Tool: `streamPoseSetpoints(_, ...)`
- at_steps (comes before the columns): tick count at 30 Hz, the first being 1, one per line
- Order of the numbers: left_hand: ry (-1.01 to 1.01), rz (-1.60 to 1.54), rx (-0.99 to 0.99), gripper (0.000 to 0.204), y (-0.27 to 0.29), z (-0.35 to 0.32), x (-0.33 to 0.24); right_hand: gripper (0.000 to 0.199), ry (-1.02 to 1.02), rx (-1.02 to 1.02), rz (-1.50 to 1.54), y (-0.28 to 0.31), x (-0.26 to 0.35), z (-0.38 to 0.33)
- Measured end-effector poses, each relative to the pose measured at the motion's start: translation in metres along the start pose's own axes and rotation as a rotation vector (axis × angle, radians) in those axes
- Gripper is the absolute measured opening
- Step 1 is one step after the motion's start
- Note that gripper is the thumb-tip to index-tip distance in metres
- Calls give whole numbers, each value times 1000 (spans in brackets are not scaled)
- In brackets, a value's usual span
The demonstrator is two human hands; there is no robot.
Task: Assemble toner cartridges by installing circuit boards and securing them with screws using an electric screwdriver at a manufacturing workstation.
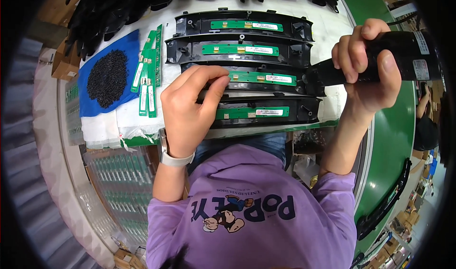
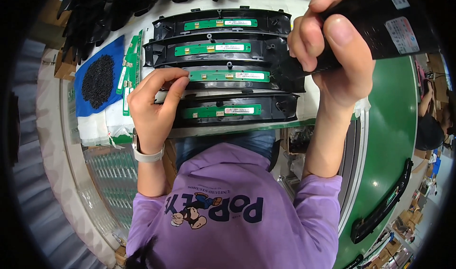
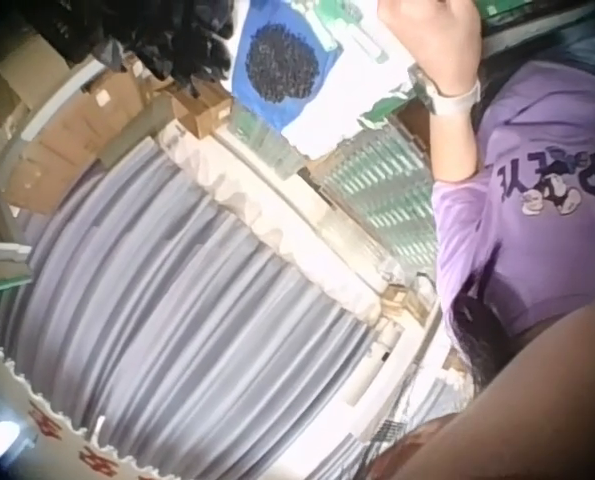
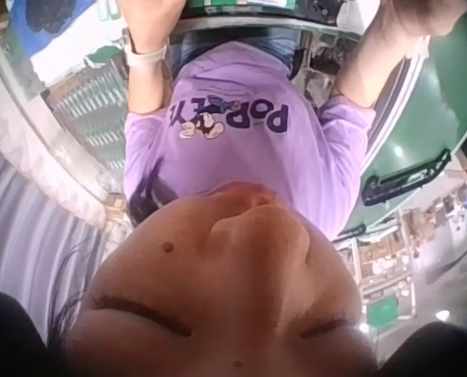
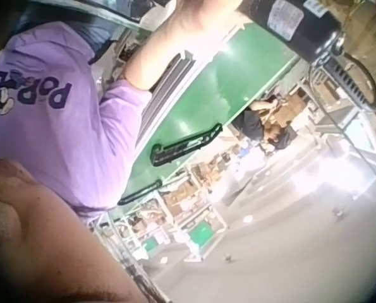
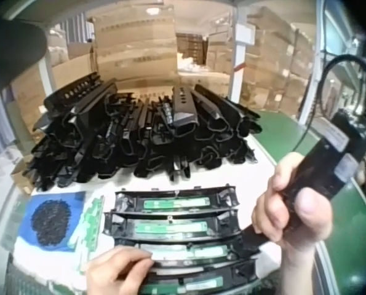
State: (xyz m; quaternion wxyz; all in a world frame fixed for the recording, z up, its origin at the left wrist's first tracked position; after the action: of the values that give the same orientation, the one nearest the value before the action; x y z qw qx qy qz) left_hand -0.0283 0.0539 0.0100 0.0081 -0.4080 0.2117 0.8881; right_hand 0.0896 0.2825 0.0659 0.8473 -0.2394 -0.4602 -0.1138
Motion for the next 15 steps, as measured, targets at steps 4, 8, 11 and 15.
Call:
streamPoseSetpoints(4, 14, -30, 31, 10, -7, 1, 0, 37, -3, 11, -17, 7, -7, 3)
streamPoseSetpoints(8, 2, -25, 65, 10, -13, 3, 3, 30, -48, 6, -41, 4, -6, 3)
streamPoseSetpoints(11, 17, 4, 74, 9, -12, 0, 5, 28, -50, 3, -81, -10, -11, 3)
streamPoseSetpoints(15, 52, 16, 97, 6, -14, 3, 6, 28, -48, 14, -106, -11, -15, 5)
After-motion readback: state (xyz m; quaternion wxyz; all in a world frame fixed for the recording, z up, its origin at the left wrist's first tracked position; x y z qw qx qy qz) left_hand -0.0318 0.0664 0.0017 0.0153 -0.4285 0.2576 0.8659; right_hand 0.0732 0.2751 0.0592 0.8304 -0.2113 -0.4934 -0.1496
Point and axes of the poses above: each hand's wrist, its own z-axis towards the middle knuckle, its own y-axis out of the back of the hand, x = y × z, the point moved 1 cm from there along z, towards the middle knuckle, and after that the axes turned 14 degrees about -x, right-handed, at the moved point
